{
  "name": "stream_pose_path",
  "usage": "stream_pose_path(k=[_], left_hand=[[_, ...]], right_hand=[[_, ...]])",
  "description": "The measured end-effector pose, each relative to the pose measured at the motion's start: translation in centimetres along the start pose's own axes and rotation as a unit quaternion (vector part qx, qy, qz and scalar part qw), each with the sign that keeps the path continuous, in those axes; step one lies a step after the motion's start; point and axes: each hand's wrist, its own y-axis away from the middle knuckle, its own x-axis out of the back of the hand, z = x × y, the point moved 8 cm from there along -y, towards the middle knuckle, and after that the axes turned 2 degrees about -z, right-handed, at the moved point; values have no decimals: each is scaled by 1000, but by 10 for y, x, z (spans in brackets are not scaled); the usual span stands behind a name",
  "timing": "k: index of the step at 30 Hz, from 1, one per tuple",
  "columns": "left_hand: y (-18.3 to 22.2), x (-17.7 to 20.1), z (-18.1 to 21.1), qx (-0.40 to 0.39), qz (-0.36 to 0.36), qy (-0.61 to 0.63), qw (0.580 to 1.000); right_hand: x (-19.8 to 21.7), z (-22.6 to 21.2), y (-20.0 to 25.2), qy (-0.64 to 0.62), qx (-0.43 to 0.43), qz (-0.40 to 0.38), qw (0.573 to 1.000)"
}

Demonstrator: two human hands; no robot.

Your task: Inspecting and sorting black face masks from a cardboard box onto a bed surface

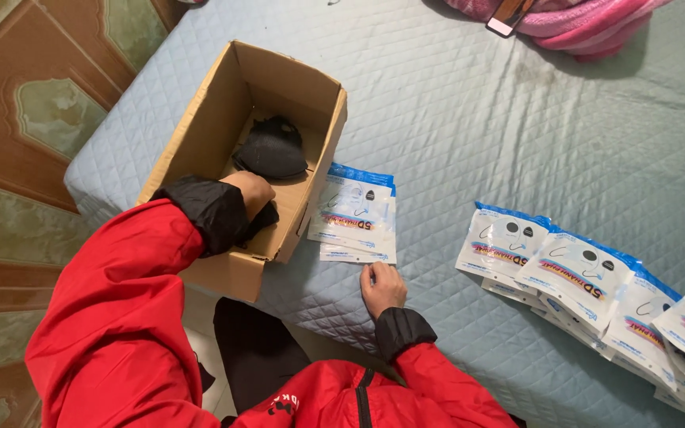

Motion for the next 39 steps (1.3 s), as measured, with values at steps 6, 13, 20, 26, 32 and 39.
stream_pose_path(k=[6, 13, 20, 26, 32, 39], left_hand=[[55, 64, 6, -30, -141, -52, 988], [50, 86, -51, 74, -8, 88, 993], [211, 201, -28, 140, 252, 216, 933], [268, 217, 54, 120, 370, 429, 815], [211, 161, 140, 68, 349, 578, 734], [127, 110, 228, 89, 235, 627, 738]], right_hand=[[4, -1, -3, -7, -11, 3, 1000], [9, -1, -4, -15, -9, 18, 1000], [19, -4, -5, -32, -10, 18, 999], [16, 2, -2, -54, -38, -17, 998], [-7, 34, 12, -311, -117, -124, 935], [53, 14, 60, -754, -249, -269, 545]])
